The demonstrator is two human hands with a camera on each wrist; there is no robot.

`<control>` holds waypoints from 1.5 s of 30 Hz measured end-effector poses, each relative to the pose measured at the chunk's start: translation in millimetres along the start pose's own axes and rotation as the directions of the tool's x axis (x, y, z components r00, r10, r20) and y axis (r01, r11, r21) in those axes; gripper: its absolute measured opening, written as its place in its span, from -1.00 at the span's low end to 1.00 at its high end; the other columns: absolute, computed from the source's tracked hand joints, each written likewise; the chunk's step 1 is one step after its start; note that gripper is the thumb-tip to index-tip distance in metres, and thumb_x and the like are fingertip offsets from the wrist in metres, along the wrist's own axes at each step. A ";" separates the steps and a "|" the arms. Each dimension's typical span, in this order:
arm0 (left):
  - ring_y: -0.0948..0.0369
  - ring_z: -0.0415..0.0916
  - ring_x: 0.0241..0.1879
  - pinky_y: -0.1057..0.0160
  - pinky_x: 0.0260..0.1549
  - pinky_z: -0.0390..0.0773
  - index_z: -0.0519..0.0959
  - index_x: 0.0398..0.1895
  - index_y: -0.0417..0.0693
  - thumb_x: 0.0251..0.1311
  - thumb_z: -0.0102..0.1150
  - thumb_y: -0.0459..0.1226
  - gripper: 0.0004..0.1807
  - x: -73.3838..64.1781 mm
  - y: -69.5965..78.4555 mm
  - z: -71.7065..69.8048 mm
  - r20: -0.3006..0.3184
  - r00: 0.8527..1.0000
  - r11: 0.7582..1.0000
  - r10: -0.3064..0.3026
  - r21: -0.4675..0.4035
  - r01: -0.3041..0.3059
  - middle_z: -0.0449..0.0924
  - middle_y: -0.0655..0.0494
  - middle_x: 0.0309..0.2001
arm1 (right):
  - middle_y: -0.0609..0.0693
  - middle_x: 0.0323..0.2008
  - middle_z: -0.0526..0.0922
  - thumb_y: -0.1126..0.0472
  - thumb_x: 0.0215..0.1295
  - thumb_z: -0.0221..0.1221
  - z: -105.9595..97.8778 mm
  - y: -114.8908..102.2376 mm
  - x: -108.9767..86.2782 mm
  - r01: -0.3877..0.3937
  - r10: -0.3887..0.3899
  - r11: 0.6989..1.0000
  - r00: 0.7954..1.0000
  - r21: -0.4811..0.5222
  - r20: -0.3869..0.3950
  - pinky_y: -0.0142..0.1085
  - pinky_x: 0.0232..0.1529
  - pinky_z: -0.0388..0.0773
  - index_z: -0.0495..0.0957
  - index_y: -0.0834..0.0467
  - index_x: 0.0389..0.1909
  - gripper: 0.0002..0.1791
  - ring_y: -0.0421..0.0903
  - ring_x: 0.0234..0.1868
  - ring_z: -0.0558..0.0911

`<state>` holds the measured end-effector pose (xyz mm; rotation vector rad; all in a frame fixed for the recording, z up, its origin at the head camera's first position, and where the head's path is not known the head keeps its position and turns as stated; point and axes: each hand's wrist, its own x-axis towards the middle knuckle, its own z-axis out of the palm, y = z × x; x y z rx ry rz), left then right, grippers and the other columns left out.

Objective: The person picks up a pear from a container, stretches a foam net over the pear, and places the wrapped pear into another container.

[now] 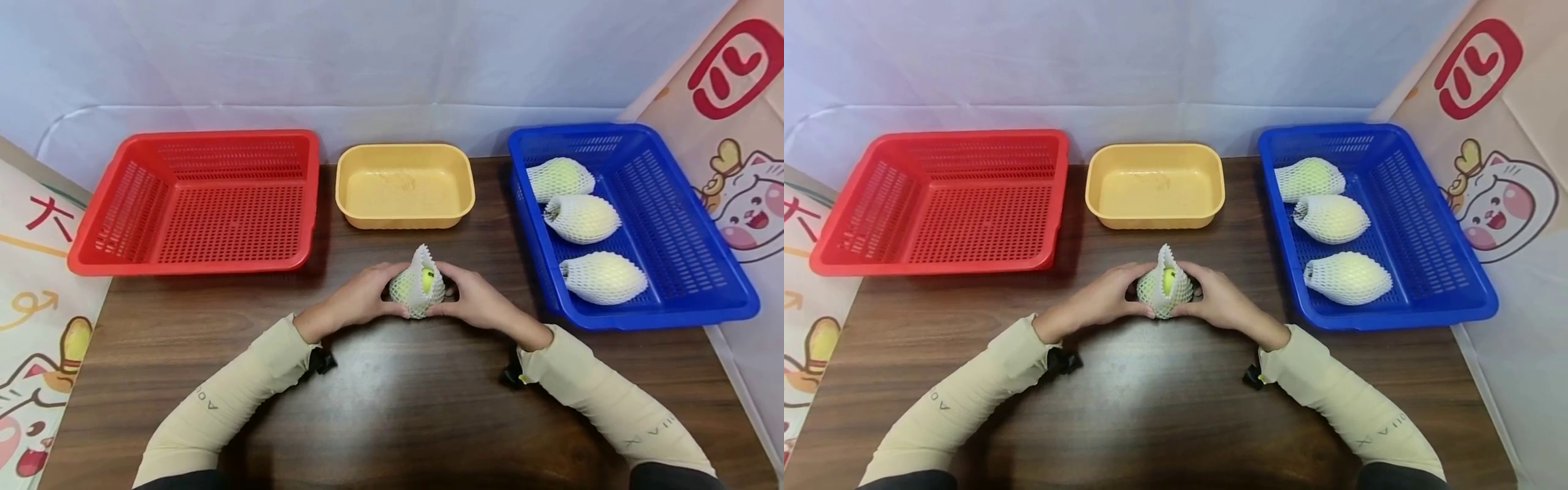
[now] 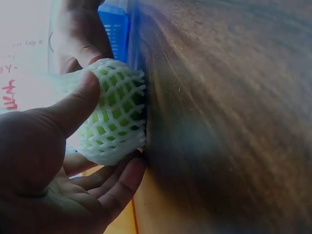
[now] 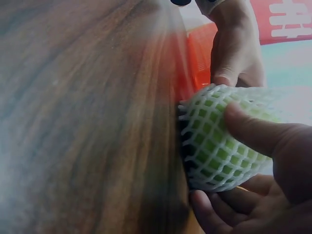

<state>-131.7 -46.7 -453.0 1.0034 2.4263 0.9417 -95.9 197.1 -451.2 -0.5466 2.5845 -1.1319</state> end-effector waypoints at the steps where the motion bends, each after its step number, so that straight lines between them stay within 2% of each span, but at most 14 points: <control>1: 0.01 0.39 0.34 0.08 0.38 0.36 0.31 0.48 -0.21 0.06 0.56 -0.10 -0.05 -0.1 0.4 0.2 0.004 1.000 1.000 0.000 -0.001 0.000 0.47 -0.16 0.33 | 0.17 0.16 0.62 0.20 0.07 0.55 -0.2 -0.2 0.4 0.000 0.000 1.000 1.000 0.002 0.008 -0.15 -0.09 0.64 0.37 0.27 0.41 -0.12 -0.02 -0.08 0.63; 3: -0.01 0.39 0.34 0.07 0.38 0.36 0.29 0.49 -0.22 0.03 0.58 -0.14 -0.02 -0.2 0.6 2.0 0.008 1.000 1.000 0.005 0.007 -0.005 0.46 -0.18 0.33 | 0.18 0.18 0.61 0.20 0.07 0.55 -0.3 -0.1 1.4 0.007 -0.007 1.000 1.000 -0.007 0.023 -0.16 -0.07 0.63 0.36 0.28 0.41 -0.11 -0.01 -0.02 0.61; 8: -0.06 0.40 0.32 0.03 0.38 0.36 0.29 0.48 -0.24 0.01 0.60 -0.25 -0.04 0.4 0.5 7.3 -0.015 1.000 1.000 0.013 0.023 -0.013 0.46 -0.20 0.32 | 0.27 0.26 0.53 0.22 -0.01 0.59 2.6 0.2 3.5 0.022 -0.021 0.998 1.000 -0.055 0.020 0.05 0.25 0.47 0.35 0.34 0.38 -0.06 0.18 0.24 0.51; 10: -0.06 0.40 0.33 0.03 0.38 0.35 0.31 0.46 -0.25 0.01 0.60 -0.26 -0.06 0.5 -0.3 7.5 -0.024 1.000 1.000 0.011 0.009 -0.011 0.46 -0.20 0.32 | 0.27 0.23 0.55 0.22 -0.03 0.60 3.9 -0.2 3.9 0.016 -0.015 0.999 1.000 -0.051 0.009 0.07 0.26 0.46 0.37 0.34 0.37 -0.07 0.19 0.23 0.51; 14: -0.03 0.39 0.35 0.07 0.41 0.31 0.33 0.44 -0.28 0.03 0.59 -0.27 -0.09 0.7 -1.8 3.7 -0.017 1.000 0.998 0.002 -0.069 -0.003 0.46 -0.18 0.35 | 0.15 -0.02 0.64 0.23 0.02 0.58 2.6 -0.7 2.3 -0.010 0.010 1.000 1.000 0.017 -0.003 -0.20 -0.13 0.59 0.37 0.31 0.38 -0.10 -0.02 -0.16 0.60; 17: 0.04 0.50 0.22 0.14 0.28 0.47 0.34 0.42 -0.31 0.07 0.56 -0.27 -0.13 0.3 -1.6 -1.9 -0.010 1.000 0.989 -0.013 -0.149 0.012 0.52 -0.16 0.28 | 0.14 -0.10 0.63 0.28 0.08 0.53 -2.1 -2.3 1.4 -0.010 0.012 0.993 1.000 0.115 -0.016 -0.32 -0.34 0.57 0.32 0.33 0.41 -0.11 -0.13 -0.36 0.56; 19: 0.09 0.60 0.02 0.19 0.05 0.61 0.34 0.41 -0.32 0.09 0.54 -0.30 -0.17 -0.3 0.1 -7.0 0.000 1.000 0.973 -0.028 -0.231 0.027 0.59 -0.16 0.15 | 0.18 -0.07 0.64 0.33 0.11 0.50 -6.4 -5.1 1.8 0.003 0.003 0.982 1.000 0.188 -0.031 -0.36 -0.36 0.57 0.30 0.35 0.42 -0.13 -0.14 -0.38 0.56; 21: 0.16 0.61 -0.18 0.25 -0.19 0.67 0.34 0.39 -0.33 0.12 0.51 -0.33 -0.21 -0.6 2.2 -12.0 0.005 0.999 0.951 -0.038 -0.306 0.037 0.62 -0.14 0.03 | 0.23 -0.05 0.64 0.38 0.13 0.47 -10.8 -8.2 2.7 0.028 -0.015 0.965 0.999 0.261 -0.051 -0.36 -0.36 0.57 0.30 0.38 0.41 -0.16 -0.14 -0.37 0.57; 24: 0.20 0.62 -0.27 0.30 -0.33 0.67 0.34 0.38 -0.35 0.15 0.47 -0.39 -0.25 -1.0 6.5 -19.1 0.016 0.999 0.910 -0.037 -0.413 0.040 0.61 -0.14 -0.03 | 0.25 0.01 0.61 0.40 0.14 0.45 -16.0 -12.4 3.4 0.055 -0.034 0.943 0.997 0.329 -0.069 -0.39 -0.33 0.57 0.31 0.40 0.39 -0.20 -0.16 -0.30 0.57; 27: 0.18 0.66 -0.18 0.29 -0.26 0.69 0.32 0.38 -0.39 0.18 0.43 -0.44 -0.28 -1.5 9.8 -24.1 0.021 0.999 0.879 -0.030 -0.475 0.036 0.59 -0.18 0.03 | 0.28 0.08 0.57 0.34 0.17 0.43 -19.2 -15.8 2.7 0.067 -0.045 0.925 0.997 0.374 -0.066 -0.42 -0.26 0.57 0.28 0.43 0.40 -0.19 -0.19 -0.18 0.58; 33: 0.06 0.66 0.00 0.26 -0.06 0.69 0.29 0.39 -0.43 0.23 0.36 -0.48 -0.30 -2.3 11.0 -27.1 0.038 0.999 0.836 -0.034 -0.546 0.049 0.59 -0.26 0.11 | 0.32 0.15 0.54 0.29 0.28 0.36 -20.6 -16.2 2.0 0.062 -0.054 0.902 0.998 0.428 -0.032 -0.42 -0.06 0.59 0.24 0.45 0.42 -0.22 -0.22 -0.02 0.58; 39: -0.10 0.61 0.11 0.16 0.03 0.67 0.11 0.49 -0.42 0.30 0.23 -0.54 -0.25 -2.0 10.3 -26.9 0.026 1.000 0.757 0.011 -0.653 0.008 0.48 -0.37 0.23 | 0.29 0.12 0.55 0.32 0.40 0.27 -21.3 -13.2 3.4 0.036 -0.023 0.886 0.999 0.462 -0.034 -0.43 -0.07 0.59 0.28 0.42 0.41 -0.36 -0.20 -0.01 0.61; 42: -0.05 0.64 0.07 0.09 0.01 0.68 0.12 0.49 -0.43 0.34 0.20 -0.52 -0.29 -0.8 11.1 -26.1 0.002 1.000 0.731 -0.021 -0.682 0.016 0.48 -0.38 0.21 | 0.29 0.21 0.49 0.25 0.45 0.23 -20.3 -15.7 4.3 0.025 0.003 0.865 0.998 0.502 -0.056 -0.44 -0.03 0.59 0.26 0.39 0.43 -0.36 -0.21 0.06 0.59; 45: 0.07 0.68 -0.06 -0.07 -0.01 0.67 0.16 0.48 -0.43 0.36 0.20 -0.49 -0.32 1.2 12.7 -25.2 -0.029 0.996 0.707 -0.082 -0.707 0.038 0.56 -0.36 0.14 | 0.29 0.32 0.37 0.20 0.49 0.19 -18.0 -21.3 5.3 0.039 0.013 0.824 0.996 0.565 -0.088 -0.43 0.03 0.57 0.17 0.36 0.48 -0.32 -0.21 0.15 0.54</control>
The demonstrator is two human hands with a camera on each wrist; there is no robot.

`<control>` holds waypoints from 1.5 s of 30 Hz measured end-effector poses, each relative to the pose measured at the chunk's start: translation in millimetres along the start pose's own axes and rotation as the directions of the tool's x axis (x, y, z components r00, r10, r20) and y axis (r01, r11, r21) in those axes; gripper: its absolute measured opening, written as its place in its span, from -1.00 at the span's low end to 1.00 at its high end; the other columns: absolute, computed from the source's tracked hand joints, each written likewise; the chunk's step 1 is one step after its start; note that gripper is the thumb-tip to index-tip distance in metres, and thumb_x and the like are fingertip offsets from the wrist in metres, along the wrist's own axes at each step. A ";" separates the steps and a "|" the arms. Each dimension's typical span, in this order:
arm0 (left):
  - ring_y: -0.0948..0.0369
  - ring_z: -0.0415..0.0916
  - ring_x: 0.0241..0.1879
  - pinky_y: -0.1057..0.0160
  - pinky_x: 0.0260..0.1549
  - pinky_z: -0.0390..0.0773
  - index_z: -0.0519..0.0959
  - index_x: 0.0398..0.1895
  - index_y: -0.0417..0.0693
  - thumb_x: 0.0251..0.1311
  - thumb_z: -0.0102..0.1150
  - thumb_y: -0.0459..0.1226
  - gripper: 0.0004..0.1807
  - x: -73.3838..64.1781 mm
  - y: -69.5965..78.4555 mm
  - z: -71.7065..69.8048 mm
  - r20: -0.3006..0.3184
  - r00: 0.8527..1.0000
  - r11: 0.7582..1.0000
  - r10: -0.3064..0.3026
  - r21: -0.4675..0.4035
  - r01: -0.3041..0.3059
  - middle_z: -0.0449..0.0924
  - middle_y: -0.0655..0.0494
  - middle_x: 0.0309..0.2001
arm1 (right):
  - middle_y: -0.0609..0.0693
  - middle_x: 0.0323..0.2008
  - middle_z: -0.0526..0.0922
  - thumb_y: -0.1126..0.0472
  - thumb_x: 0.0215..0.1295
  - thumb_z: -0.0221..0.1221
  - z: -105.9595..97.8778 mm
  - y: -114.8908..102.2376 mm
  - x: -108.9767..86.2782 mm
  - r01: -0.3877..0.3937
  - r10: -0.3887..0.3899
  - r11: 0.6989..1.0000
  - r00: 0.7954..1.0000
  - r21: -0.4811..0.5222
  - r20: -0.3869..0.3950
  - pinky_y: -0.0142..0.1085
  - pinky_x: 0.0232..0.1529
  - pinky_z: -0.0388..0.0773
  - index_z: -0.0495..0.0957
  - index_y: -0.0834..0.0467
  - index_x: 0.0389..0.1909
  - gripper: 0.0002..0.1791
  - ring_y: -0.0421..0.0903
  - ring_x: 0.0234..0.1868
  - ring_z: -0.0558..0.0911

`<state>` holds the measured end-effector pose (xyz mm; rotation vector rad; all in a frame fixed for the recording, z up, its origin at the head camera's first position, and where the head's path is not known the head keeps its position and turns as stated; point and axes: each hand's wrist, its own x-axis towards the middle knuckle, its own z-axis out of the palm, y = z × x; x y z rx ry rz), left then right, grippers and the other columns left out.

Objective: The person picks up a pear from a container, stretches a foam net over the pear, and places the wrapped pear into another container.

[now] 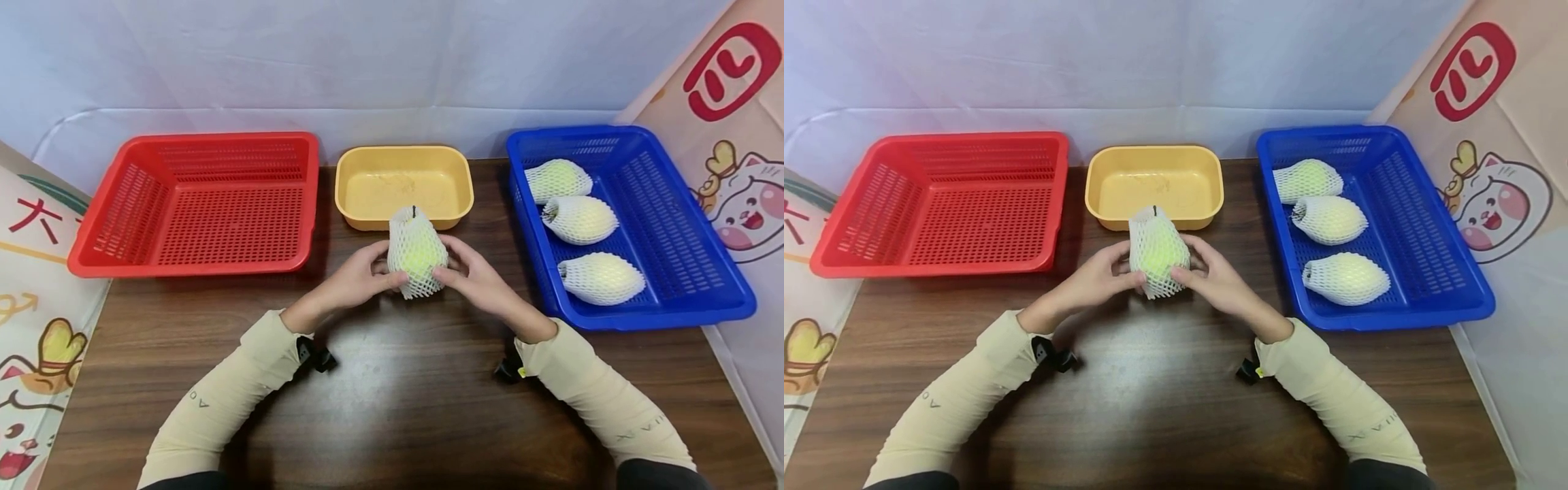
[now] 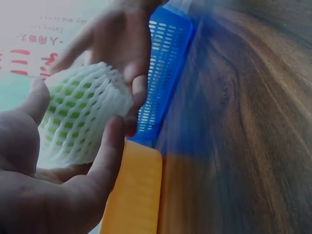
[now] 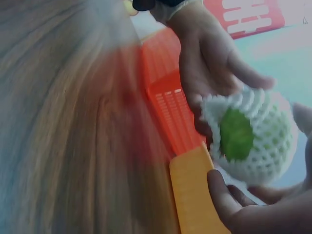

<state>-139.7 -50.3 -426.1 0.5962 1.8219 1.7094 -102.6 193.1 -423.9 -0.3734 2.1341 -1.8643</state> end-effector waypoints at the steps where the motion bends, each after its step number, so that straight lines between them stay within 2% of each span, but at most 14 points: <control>1: 0.11 0.69 -0.13 -0.14 -0.03 0.67 0.18 0.47 -0.42 0.36 0.21 -0.48 -0.33 0.3 0.3 0.6 -0.018 1.000 1.000 -0.007 -0.007 0.007 0.59 -0.36 0.08 | 0.28 0.34 0.34 0.20 0.50 0.18 2.4 -1.3 0.5 0.006 -0.005 1.000 1.000 0.022 -0.013 -0.43 0.03 0.57 0.14 0.35 0.50 -0.31 -0.20 0.16 0.53; 5: 0.22 0.67 -0.30 -0.28 -0.08 0.62 0.26 0.42 -0.42 0.35 0.24 -0.47 -0.37 1.0 2.1 2.5 -0.065 0.998 1.000 -0.017 -0.011 0.016 0.67 -0.32 -0.07 | 0.32 0.31 0.37 0.23 0.51 0.15 11.2 -4.8 3.2 0.029 -0.025 0.998 0.997 0.059 -0.074 -0.41 0.02 0.59 0.13 0.35 0.50 -0.33 -0.19 0.12 0.57; 10: 0.26 0.65 -0.36 -0.22 -0.16 0.66 0.31 0.37 -0.44 0.32 0.26 -0.49 -0.41 -0.4 3.5 3.0 -0.106 0.994 1.000 -0.015 0.001 0.015 0.69 -0.31 -0.14 | 0.38 0.22 0.46 0.32 0.53 0.06 15.9 -4.4 4.6 0.013 -0.012 1.000 0.993 0.011 -0.114 -0.44 -0.01 0.57 0.18 0.39 0.47 -0.42 -0.21 0.02 0.59; 14: 0.25 0.66 -0.37 -0.22 -0.18 0.67 0.30 0.36 -0.44 0.31 0.26 -0.50 -0.41 -0.8 2.7 4.2 -0.124 0.992 1.000 -0.007 -0.004 0.006 0.69 -0.29 -0.17 | 0.34 0.26 0.43 0.31 0.51 0.08 18.1 -4.9 5.1 0.009 -0.007 1.000 0.993 0.014 -0.115 -0.44 0.01 0.56 0.16 0.36 0.48 -0.40 -0.18 0.06 0.56; 15: 0.22 0.66 -0.37 -0.23 -0.17 0.66 0.29 0.37 -0.44 0.31 0.25 -0.50 -0.40 -0.7 2.4 4.7 -0.124 0.992 1.000 -0.003 -0.008 0.002 0.69 -0.28 -0.18 | 0.32 0.28 0.41 0.31 0.50 0.09 18.9 -5.4 5.4 0.010 -0.007 1.000 0.993 0.023 -0.121 -0.43 0.01 0.56 0.16 0.34 0.49 -0.38 -0.16 0.08 0.55; 18: -0.07 0.69 -0.33 -0.28 -0.16 0.64 0.26 0.39 -0.43 0.37 0.19 -0.48 -0.43 -0.7 2.9 5.1 -0.116 0.993 1.000 0.019 -0.010 -0.020 0.68 -0.32 -0.20 | 0.29 0.31 0.39 0.33 0.45 0.12 21.0 -6.2 6.0 0.014 -0.004 0.998 0.986 0.058 -0.166 -0.42 0.01 0.57 0.14 0.32 0.48 -0.35 -0.14 0.11 0.54; 21: -0.36 0.62 -0.24 -0.34 -0.15 0.61 0.28 0.41 -0.39 0.45 0.10 -0.42 -0.48 -1.9 3.5 3.9 -0.126 0.991 0.999 0.034 -0.010 -0.036 0.65 -0.36 -0.04 | 0.28 0.28 0.42 0.35 0.46 0.09 21.3 -4.4 6.6 0.023 0.003 0.993 0.974 0.113 -0.226 -0.41 0.02 0.56 0.16 0.31 0.42 -0.42 -0.14 0.10 0.55; 25: -0.22 0.63 -0.09 -0.28 -0.06 0.62 0.33 0.40 -0.37 0.50 0.03 -0.38 -0.53 -2.0 2.5 2.5 -0.160 0.985 0.997 0.064 -0.023 -0.068 0.52 -0.33 0.21 | 0.16 0.17 0.52 0.26 0.50 0.07 20.3 1.2 7.2 0.078 -0.022 0.974 0.967 0.211 -0.254 -0.41 -0.05 0.56 0.22 0.26 0.32 -0.54 -0.18 0.00 0.59; 28: -0.04 0.60 0.04 -0.24 0.06 0.59 0.31 0.39 -0.42 0.50 0.01 -0.42 -0.54 -0.7 1.0 3.3 -0.166 0.983 0.993 0.073 -0.074 -0.086 0.47 -0.37 0.24 | 0.05 0.11 0.54 0.17 0.49 0.07 21.0 1.3 6.4 0.104 -0.039 0.961 0.969 0.258 -0.243 -0.41 -0.09 0.56 0.23 0.24 0.29 -0.54 -0.19 -0.04 0.59; 32: 0.01 0.59 0.06 -0.27 0.11 0.54 0.27 0.38 -0.46 0.49 0.00 -0.45 -0.54 -0.5 0.5 5.3 -0.174 0.983 0.989 0.066 -0.120 -0.088 0.46 -0.42 0.23 | 0.06 0.15 0.52 0.22 0.51 0.03 22.7 -1.9 5.2 0.076 -0.016 0.969 0.968 0.235 -0.249 -0.41 -0.03 0.52 0.22 0.32 0.31 -0.54 -0.20 -0.01 0.56; 36: 0.15 0.61 -0.04 -0.29 0.06 0.56 0.29 0.34 -0.46 0.44 0.06 -0.46 -0.54 -1.5 -0.4 7.1 -0.223 0.972 0.991 0.068 -0.099 -0.092 0.48 -0.38 0.20 | 0.10 0.19 0.46 0.34 0.51 -0.01 23.7 -2.7 5.8 0.068 -0.013 0.980 0.960 0.188 -0.279 -0.41 0.04 0.48 0.20 0.38 0.37 -0.52 -0.20 0.06 0.53; 39: 0.19 0.60 -0.09 -0.29 0.02 0.57 0.33 0.32 -0.43 0.41 0.13 -0.46 -0.53 -2.3 -1.0 8.6 -0.264 0.962 0.993 0.062 -0.080 -0.086 0.50 -0.34 0.17 | 0.09 0.19 0.44 0.41 0.49 -0.01 24.6 -2.4 5.8 0.100 -0.039 0.979 0.949 0.181 -0.312 -0.40 0.03 0.48 0.18 0.38 0.39 -0.50 -0.19 0.07 0.54; 41: 0.19 0.61 -0.10 -0.24 -0.02 0.61 0.35 0.30 -0.40 0.38 0.18 -0.46 -0.53 -2.7 -1.3 9.4 -0.290 0.956 0.994 0.055 -0.071 -0.079 0.52 -0.31 0.16 | 0.09 0.18 0.45 0.42 0.49 -0.01 25.3 -2.5 5.4 0.125 -0.061 0.975 0.946 0.183 -0.319 -0.40 0.04 0.49 0.21 0.38 0.37 -0.52 -0.19 0.07 0.56; 45: 0.17 0.63 -0.10 0.09 -0.14 0.70 0.37 0.25 -0.38 0.33 0.25 -0.46 -0.53 -3.6 -0.8 11.9 -0.323 0.944 0.995 0.060 -0.054 -0.082 0.55 -0.28 0.11 | 0.15 0.20 0.44 0.41 0.43 0.07 26.1 -3.5 4.3 0.141 -0.087 0.975 0.955 0.174 -0.285 -0.41 0.07 0.51 0.22 0.40 0.34 -0.50 -0.16 0.10 0.55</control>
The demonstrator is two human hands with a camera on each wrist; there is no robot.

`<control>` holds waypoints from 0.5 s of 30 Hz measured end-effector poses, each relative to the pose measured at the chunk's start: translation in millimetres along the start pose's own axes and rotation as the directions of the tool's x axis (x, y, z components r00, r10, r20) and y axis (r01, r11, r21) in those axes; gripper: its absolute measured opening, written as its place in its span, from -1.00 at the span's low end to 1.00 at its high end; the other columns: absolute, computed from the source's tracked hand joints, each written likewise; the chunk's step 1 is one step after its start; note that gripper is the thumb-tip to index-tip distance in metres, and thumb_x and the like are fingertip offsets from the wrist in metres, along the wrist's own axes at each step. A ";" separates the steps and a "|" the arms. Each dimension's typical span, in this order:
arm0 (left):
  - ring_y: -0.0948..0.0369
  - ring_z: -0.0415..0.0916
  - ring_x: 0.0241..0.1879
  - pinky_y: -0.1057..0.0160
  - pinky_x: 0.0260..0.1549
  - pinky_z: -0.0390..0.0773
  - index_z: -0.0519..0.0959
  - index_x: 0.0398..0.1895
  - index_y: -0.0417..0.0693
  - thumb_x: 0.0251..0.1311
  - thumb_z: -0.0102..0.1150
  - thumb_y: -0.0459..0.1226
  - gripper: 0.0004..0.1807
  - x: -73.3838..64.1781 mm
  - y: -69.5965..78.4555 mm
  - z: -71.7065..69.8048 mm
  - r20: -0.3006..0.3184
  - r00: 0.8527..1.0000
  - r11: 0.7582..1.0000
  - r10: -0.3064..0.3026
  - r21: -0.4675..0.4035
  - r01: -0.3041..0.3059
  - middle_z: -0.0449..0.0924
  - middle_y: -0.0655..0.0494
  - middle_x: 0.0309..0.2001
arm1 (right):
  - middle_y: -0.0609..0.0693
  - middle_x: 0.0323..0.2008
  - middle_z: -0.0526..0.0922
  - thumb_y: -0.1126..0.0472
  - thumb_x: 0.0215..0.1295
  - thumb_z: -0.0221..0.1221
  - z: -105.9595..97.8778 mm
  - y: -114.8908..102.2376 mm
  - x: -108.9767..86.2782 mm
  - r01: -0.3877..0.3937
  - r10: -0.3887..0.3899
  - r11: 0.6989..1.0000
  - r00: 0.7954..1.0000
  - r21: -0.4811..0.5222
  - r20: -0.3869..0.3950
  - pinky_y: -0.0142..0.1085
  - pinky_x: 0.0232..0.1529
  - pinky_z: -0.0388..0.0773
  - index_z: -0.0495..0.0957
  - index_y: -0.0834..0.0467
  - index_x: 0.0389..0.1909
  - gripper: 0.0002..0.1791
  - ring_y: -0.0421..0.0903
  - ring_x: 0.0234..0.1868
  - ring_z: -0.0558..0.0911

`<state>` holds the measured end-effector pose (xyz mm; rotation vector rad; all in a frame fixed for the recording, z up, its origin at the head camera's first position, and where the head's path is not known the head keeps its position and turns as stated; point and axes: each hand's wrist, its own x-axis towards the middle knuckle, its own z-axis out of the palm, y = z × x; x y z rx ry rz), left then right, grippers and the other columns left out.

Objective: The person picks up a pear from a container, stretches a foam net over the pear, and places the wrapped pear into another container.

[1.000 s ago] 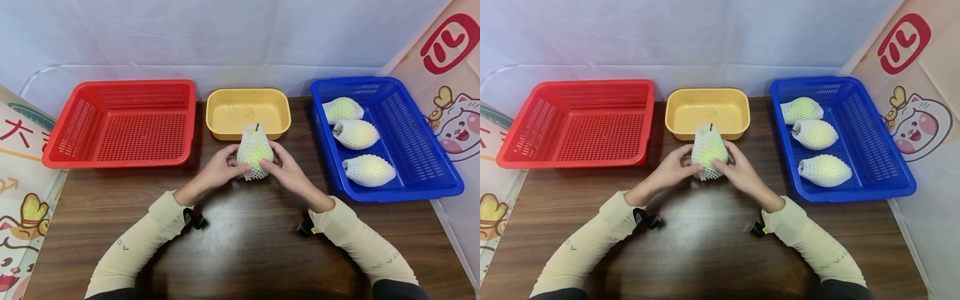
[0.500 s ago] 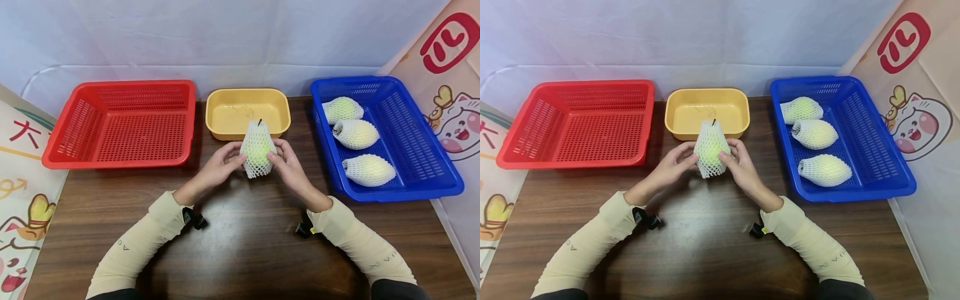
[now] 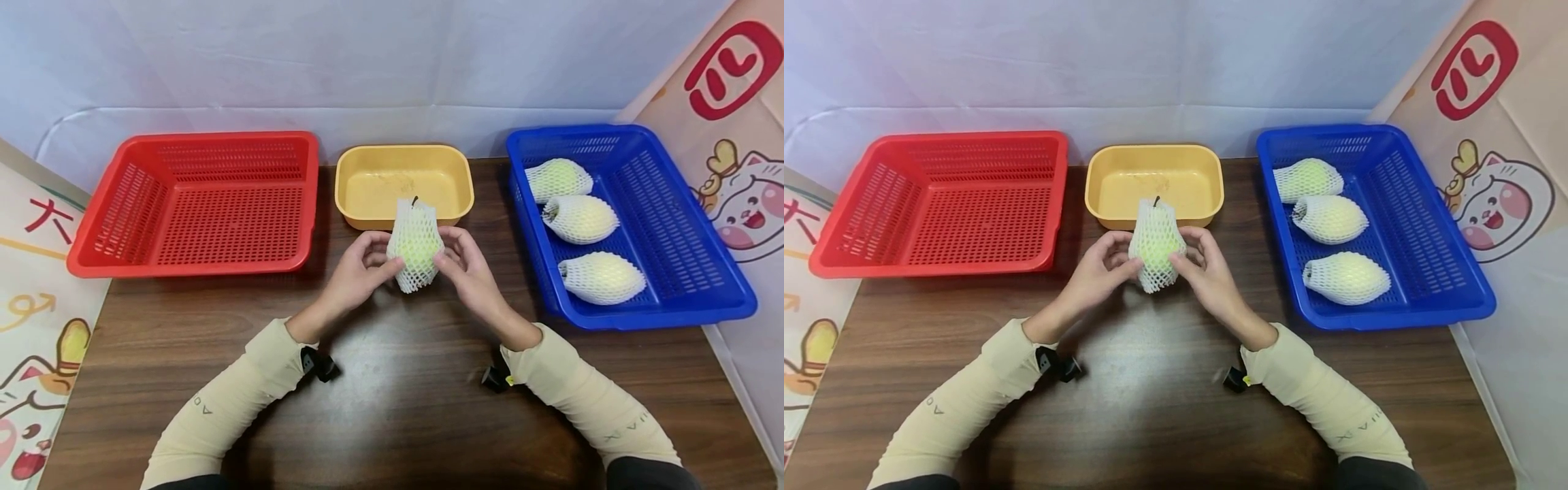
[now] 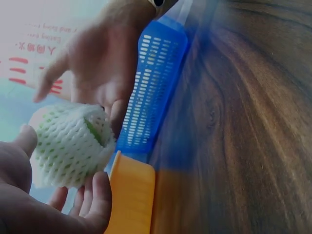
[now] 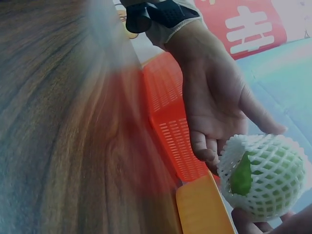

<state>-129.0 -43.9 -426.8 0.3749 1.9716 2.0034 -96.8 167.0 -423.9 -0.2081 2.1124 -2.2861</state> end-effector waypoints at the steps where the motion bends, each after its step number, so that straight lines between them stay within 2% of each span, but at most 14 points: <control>1: 0.17 0.63 -0.12 0.11 -0.16 0.70 0.38 0.23 -0.39 0.33 0.25 -0.47 -0.54 -0.4 0.0 0.3 -0.004 1.000 1.000 0.008 -0.002 -0.008 0.55 -0.28 0.09 | 0.17 0.22 0.44 0.38 0.43 0.11 0.1 0.0 -0.1 -0.003 0.003 1.000 1.000 -0.007 0.010 -0.41 0.08 0.51 0.22 0.41 0.34 -0.47 -0.16 0.13 0.53; 3: 0.18 0.62 -0.15 0.10 -0.18 0.71 0.39 0.22 -0.41 0.37 0.20 -0.46 -0.59 -0.7 0.0 0.9 -0.008 0.999 1.000 0.031 -0.003 -0.031 0.55 -0.28 0.05 | 0.21 0.24 0.42 0.38 0.40 0.17 0.5 -0.5 -0.3 -0.012 0.012 1.000 1.000 -0.023 0.018 -0.41 0.07 0.53 0.20 0.41 0.35 -0.42 -0.14 0.16 0.51; 5: 0.21 0.60 -0.17 0.00 -0.20 0.71 0.41 0.20 -0.41 0.45 0.11 -0.43 -0.66 -1.0 -0.6 0.9 -0.016 0.999 0.999 0.051 -0.011 -0.051 0.56 -0.27 0.02 | 0.24 0.25 0.42 0.40 0.38 0.19 1.2 -0.8 -0.2 -0.022 0.022 0.999 1.000 -0.032 0.010 -0.42 0.07 0.54 0.20 0.41 0.35 -0.40 -0.14 0.17 0.51; 8: 0.24 0.59 -0.19 -0.07 -0.21 0.70 0.44 0.17 -0.42 0.52 0.01 -0.38 -0.71 -1.2 -1.9 -0.2 -0.035 0.997 0.998 0.062 -0.025 -0.063 0.57 -0.25 -0.04 | 0.21 0.22 0.44 0.47 0.36 0.13 2.5 -1.3 -0.5 -0.030 0.030 0.999 1.000 -0.020 -0.006 -0.42 0.04 0.55 0.21 0.41 0.34 -0.44 -0.14 0.13 0.52; 11: 0.23 0.59 -0.18 -0.09 -0.19 0.70 0.45 0.20 -0.39 0.51 0.04 -0.37 -0.68 -1.7 -3.1 -1.6 -0.035 0.999 0.998 0.034 -0.045 -0.036 0.58 -0.23 -0.02 | 0.11 0.17 0.48 0.48 0.35 0.08 3.0 -0.1 -1.1 -0.018 0.019 1.000 1.000 0.014 -0.004 -0.42 0.02 0.56 0.22 0.40 0.33 -0.46 -0.16 0.09 0.55; 15: 0.03 0.63 -0.12 -0.19 -0.05 0.65 0.39 0.32 -0.38 0.52 0.04 -0.34 -0.59 -1.9 -5.2 -3.1 0.028 0.999 0.999 -0.026 -0.043 0.027 0.55 -0.30 0.12 | -0.02 0.08 0.53 0.47 0.34 0.04 2.8 2.0 -1.9 0.000 -0.001 0.998 1.000 0.066 0.013 -0.41 -0.02 0.57 0.24 0.38 0.31 -0.48 -0.17 0.01 0.58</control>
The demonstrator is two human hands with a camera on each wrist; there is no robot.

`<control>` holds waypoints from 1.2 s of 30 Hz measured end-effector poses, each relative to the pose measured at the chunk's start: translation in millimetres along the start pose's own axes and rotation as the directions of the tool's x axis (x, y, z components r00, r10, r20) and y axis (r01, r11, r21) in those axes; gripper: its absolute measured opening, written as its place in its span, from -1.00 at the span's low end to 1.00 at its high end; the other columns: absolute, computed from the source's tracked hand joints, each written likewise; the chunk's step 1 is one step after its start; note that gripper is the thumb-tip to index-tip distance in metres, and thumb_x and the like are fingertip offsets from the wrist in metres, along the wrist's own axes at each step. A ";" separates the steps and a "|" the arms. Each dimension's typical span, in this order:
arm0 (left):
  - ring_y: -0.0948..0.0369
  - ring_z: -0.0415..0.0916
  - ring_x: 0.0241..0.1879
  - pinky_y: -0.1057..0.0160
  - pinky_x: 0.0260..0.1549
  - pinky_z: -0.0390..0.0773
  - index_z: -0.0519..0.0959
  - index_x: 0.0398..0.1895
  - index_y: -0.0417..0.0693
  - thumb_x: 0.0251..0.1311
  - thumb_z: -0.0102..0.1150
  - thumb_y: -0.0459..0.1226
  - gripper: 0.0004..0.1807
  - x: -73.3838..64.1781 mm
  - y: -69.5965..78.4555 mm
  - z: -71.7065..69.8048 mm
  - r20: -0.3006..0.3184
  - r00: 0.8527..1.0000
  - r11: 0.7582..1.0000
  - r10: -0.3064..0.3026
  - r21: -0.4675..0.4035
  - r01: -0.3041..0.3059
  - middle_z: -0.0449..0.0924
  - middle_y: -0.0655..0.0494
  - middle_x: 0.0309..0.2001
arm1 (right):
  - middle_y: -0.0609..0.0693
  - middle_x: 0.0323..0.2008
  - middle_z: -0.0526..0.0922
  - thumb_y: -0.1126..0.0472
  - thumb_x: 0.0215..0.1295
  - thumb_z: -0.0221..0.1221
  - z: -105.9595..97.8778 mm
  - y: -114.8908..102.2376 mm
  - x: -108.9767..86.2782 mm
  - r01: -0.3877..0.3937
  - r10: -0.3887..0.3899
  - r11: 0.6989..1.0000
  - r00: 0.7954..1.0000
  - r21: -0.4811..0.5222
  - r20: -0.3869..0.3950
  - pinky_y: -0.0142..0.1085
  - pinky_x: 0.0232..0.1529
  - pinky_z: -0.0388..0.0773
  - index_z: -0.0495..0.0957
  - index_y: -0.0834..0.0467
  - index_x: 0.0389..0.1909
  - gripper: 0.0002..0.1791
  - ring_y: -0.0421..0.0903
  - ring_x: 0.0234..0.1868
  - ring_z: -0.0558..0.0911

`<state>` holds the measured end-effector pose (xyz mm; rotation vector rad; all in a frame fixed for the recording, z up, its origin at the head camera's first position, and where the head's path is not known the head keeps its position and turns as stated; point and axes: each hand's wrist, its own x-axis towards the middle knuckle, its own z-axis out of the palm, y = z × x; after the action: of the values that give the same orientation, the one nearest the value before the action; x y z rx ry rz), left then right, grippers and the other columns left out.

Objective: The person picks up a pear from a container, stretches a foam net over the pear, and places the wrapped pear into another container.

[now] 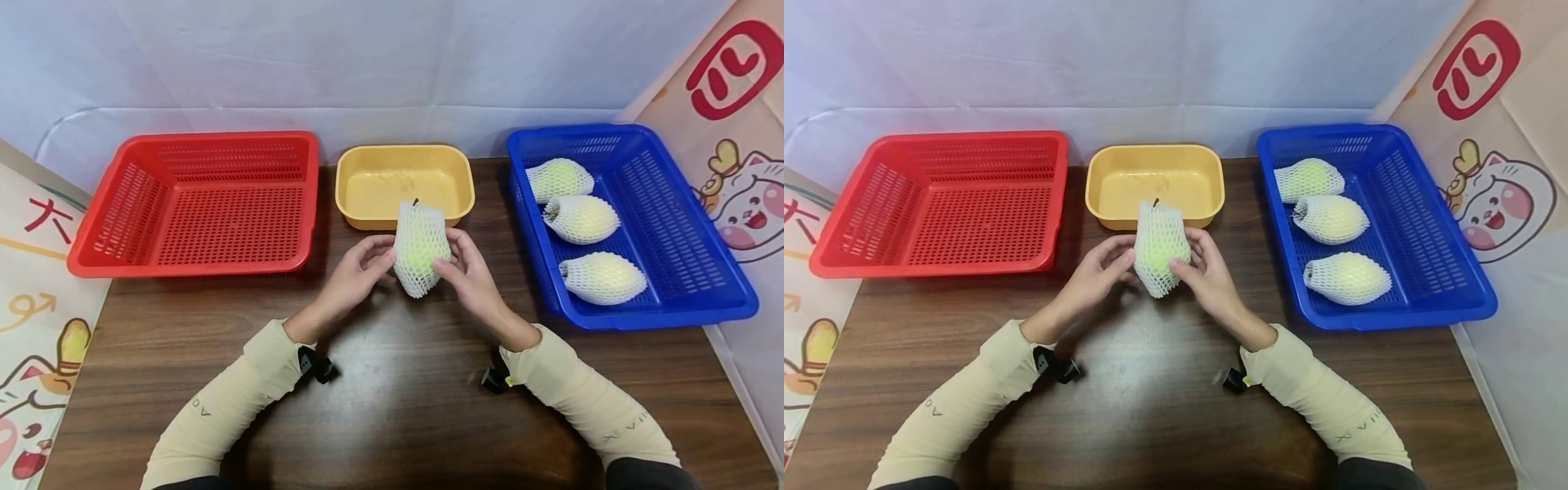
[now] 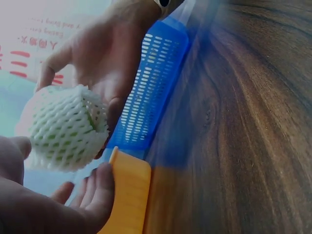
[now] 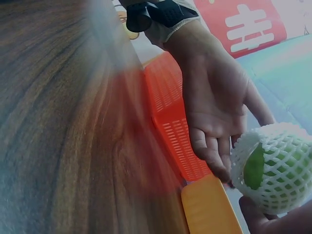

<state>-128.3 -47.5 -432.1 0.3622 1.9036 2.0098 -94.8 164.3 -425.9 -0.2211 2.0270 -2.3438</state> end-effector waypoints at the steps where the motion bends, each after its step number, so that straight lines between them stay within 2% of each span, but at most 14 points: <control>1: -0.05 0.64 -0.10 -0.20 -0.02 0.64 0.37 0.35 -0.39 0.53 0.02 -0.34 -0.57 -0.2 -0.4 -0.1 0.020 1.000 1.000 -0.014 0.007 0.014 0.54 -0.32 0.15 | -0.04 0.06 0.54 0.47 0.35 0.04 -0.1 0.3 0.0 0.000 0.000 1.000 1.000 0.008 0.004 -0.41 -0.03 0.57 0.24 0.38 0.31 -0.49 -0.18 -0.01 0.58; 3: -0.15 0.63 -0.07 -0.22 0.02 0.61 0.34 0.37 -0.43 0.54 0.00 -0.35 -0.55 -0.3 -1.4 -0.1 0.052 0.998 0.999 -0.029 0.019 0.028 0.52 -0.37 0.18 | -0.06 0.04 0.55 0.46 0.36 0.04 -0.3 0.2 0.1 -0.006 0.006 1.000 1.000 0.002 0.006 -0.42 -0.03 0.56 0.25 0.41 0.32 -0.49 -0.19 -0.02 0.58; 5: -0.17 0.64 -0.10 -0.23 0.02 0.61 0.33 0.36 -0.46 0.53 0.00 -0.37 -0.55 -0.4 -2.0 0.2 0.060 0.998 0.999 -0.031 0.024 0.029 0.52 -0.41 0.16 | -0.08 0.03 0.54 0.46 0.36 0.06 -0.7 0.1 0.5 -0.011 0.011 0.999 1.000 -0.033 -0.002 -0.44 -0.04 0.54 0.27 0.45 0.32 -0.49 -0.21 -0.01 0.55; 8: 0.02 0.66 -0.15 -0.25 0.01 0.60 0.35 0.32 -0.49 0.50 0.02 -0.41 -0.58 0.0 -3.2 0.4 0.033 0.999 1.000 -0.008 -0.001 0.008 0.53 -0.43 0.13 | -0.07 0.04 0.53 0.46 0.36 0.09 -1.4 0.5 1.0 -0.013 0.011 0.996 1.000 -0.085 -0.019 -0.45 -0.02 0.53 0.30 0.47 0.33 -0.47 -0.21 0.01 0.53; 11: 0.19 0.63 -0.18 -0.20 -0.04 0.64 0.38 0.28 -0.49 0.51 0.01 -0.41 -0.62 0.7 -3.5 -0.1 -0.001 1.000 0.999 0.028 -0.030 -0.028 0.55 -0.40 0.10 | -0.04 0.07 0.52 0.48 0.35 0.10 -2.0 1.8 1.6 0.019 -0.023 0.992 0.999 -0.121 -0.036 -0.42 0.05 0.50 0.30 0.47 0.35 -0.46 -0.18 0.04 0.51; 15: 0.24 0.62 -0.15 0.02 -0.13 0.71 0.41 0.24 -0.48 0.53 -0.02 -0.40 -0.66 1.0 -2.9 -1.4 -0.022 0.998 0.995 0.062 -0.076 -0.063 0.56 -0.31 0.05 | -0.01 0.10 0.49 0.51 0.35 0.08 -0.7 1.5 1.7 0.079 -0.084 0.994 0.994 -0.076 -0.066 -0.38 0.09 0.48 0.27 0.44 0.32 -0.48 -0.15 0.05 0.52; 19: 0.24 0.61 -0.18 0.17 -0.19 0.71 0.42 0.20 -0.46 0.47 0.05 -0.45 -0.68 1.3 -3.7 -3.0 -0.035 0.998 0.992 0.057 -0.114 -0.060 0.58 -0.18 -0.03 | -0.04 0.05 0.52 0.54 0.35 0.04 1.4 -1.3 0.6 0.102 -0.101 0.995 0.990 0.003 -0.096 -0.40 0.04 0.50 0.30 0.33 0.19 -0.59 -0.16 -0.03 0.57; 23: 0.24 0.59 -0.19 0.09 -0.13 0.70 0.40 0.14 -0.43 0.40 0.12 -0.49 -0.69 2.3 -5.8 -3.3 -0.032 0.999 0.993 0.027 -0.115 -0.031 0.55 -0.10 -0.08 | -0.09 -0.04 0.56 0.51 0.40 -0.01 2.2 -2.2 -0.7 0.075 -0.073 0.997 0.991 0.009 -0.108 -0.40 -0.02 0.49 0.34 0.24 0.10 -0.69 -0.21 -0.12 0.56; 26: 0.24 0.59 -0.15 -0.09 -0.02 0.66 0.36 0.20 -0.40 0.38 0.12 -0.49 -0.63 2.2 -6.3 -3.2 -0.011 1.000 0.992 0.001 -0.126 -0.003 0.54 -0.17 0.01 | -0.12 -0.08 0.57 0.47 0.45 -0.07 2.0 -1.5 -1.4 0.032 -0.029 0.999 0.994 0.029 -0.101 -0.39 -0.06 0.47 0.36 0.21 0.07 -0.75 -0.22 -0.13 0.53; 29: 0.24 0.59 -0.09 -0.18 0.07 0.60 0.30 0.33 -0.38 0.37 0.12 -0.49 -0.51 1.8 -5.6 -3.2 0.023 0.999 0.991 -0.022 -0.132 0.025 0.50 -0.28 0.16 | -0.12 -0.08 0.57 0.41 0.50 -0.12 1.6 0.0 -1.8 0.002 0.003 0.998 0.997 0.069 -0.073 -0.40 -0.06 0.47 0.34 0.20 0.08 -0.78 -0.22 -0.10 0.51; 31: 0.24 0.59 -0.06 -0.05 0.07 0.63 0.28 0.38 -0.38 0.37 0.13 -0.50 -0.46 1.9 -4.8 -3.1 0.047 0.998 0.992 -0.035 -0.118 0.040 0.47 -0.33 0.23 | -0.09 -0.02 0.56 0.40 0.49 -0.08 1.1 0.8 -2.2 0.001 0.002 0.998 0.999 0.061 -0.046 -0.41 -0.02 0.49 0.31 0.22 0.14 -0.74 -0.21 -0.04 0.52; 34: 0.23 0.58 -0.04 0.14 0.01 0.66 0.29 0.39 -0.40 0.37 0.14 -0.50 -0.45 1.9 -4.0 -2.3 0.068 0.997 0.995 -0.031 -0.087 0.037 0.47 -0.34 0.24 | 0.00 0.07 0.53 0.41 0.43 0.03 0.0 2.3 -2.3 0.010 -0.010 1.000 1.000 -0.001 -0.015 -0.41 0.02 0.52 0.25 0.31 0.23 -0.61 -0.20 0.02 0.54; 36: 0.24 0.59 -0.06 0.17 -0.03 0.67 0.31 0.36 -0.41 0.37 0.14 -0.50 -0.48 2.0 -4.1 -1.7 0.060 0.998 0.996 -0.017 -0.082 0.022 0.49 -0.33 0.21 | 0.06 0.12 0.50 0.45 0.39 0.09 -0.4 2.6 -2.2 0.010 -0.010 0.999 1.000 -0.043 -0.010 -0.41 0.06 0.54 0.23 0.38 0.27 -0.53 -0.18 0.09 0.55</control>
<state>-130.5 -48.0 -436.4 0.3757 1.7754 2.0350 -92.8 164.5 -428.6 -0.2211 2.0870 -2.3143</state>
